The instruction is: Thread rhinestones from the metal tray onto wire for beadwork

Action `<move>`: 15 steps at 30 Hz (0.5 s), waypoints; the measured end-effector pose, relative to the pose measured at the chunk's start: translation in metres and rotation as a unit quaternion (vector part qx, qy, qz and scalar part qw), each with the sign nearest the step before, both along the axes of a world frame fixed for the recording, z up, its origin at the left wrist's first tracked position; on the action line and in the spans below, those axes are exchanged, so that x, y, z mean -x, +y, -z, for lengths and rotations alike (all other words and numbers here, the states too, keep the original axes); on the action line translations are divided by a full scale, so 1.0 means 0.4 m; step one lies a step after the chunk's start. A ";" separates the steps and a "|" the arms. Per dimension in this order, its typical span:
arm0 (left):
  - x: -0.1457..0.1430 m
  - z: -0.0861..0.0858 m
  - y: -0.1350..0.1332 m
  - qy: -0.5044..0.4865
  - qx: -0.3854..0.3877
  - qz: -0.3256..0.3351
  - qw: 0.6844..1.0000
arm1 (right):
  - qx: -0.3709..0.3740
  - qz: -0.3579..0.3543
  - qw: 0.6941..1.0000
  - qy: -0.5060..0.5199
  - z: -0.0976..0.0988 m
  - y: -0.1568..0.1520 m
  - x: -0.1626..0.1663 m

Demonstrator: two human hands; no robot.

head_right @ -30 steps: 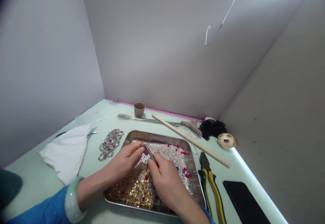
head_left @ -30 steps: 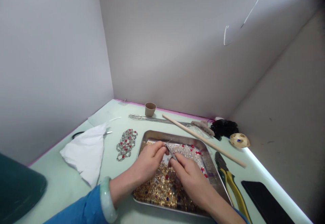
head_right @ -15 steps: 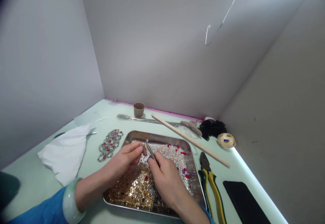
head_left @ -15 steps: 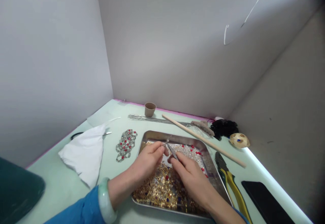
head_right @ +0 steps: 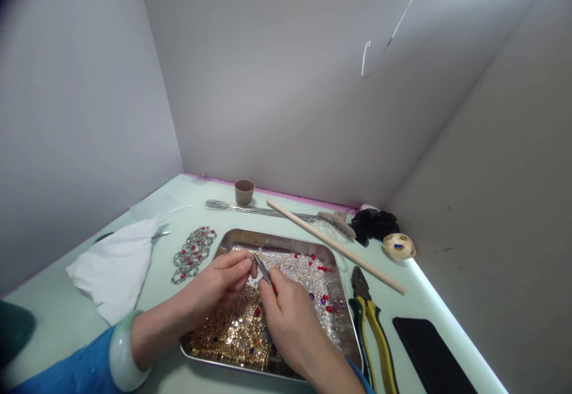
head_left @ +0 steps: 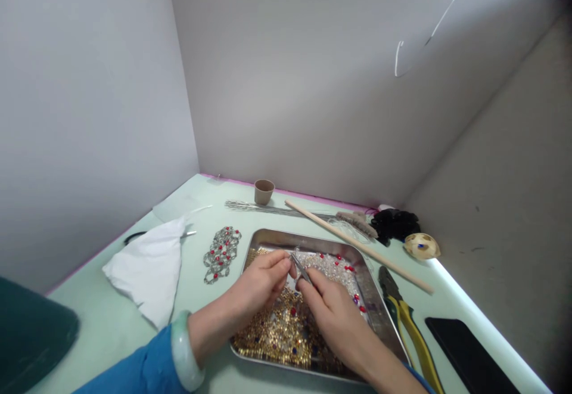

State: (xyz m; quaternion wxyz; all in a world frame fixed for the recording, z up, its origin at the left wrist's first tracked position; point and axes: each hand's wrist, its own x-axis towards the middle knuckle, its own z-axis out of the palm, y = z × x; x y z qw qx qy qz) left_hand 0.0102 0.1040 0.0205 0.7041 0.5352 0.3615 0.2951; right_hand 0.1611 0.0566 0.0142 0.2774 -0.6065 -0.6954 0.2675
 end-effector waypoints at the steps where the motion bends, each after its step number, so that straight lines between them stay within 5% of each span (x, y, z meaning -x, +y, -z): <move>1: 0.001 0.000 0.001 0.012 -0.017 -0.001 1.000 | -0.001 0.001 1.000 -0.004 0.000 0.000 0.000; 9: 0.007 0.003 0.013 0.099 -0.160 -0.012 0.982 | 0.026 -0.017 0.999 0.011 -0.011 -0.001 -0.002; 15: 0.004 0.020 0.015 0.153 -0.255 -0.057 0.953 | -0.021 0.012 0.994 -0.106 0.010 -0.002 -0.003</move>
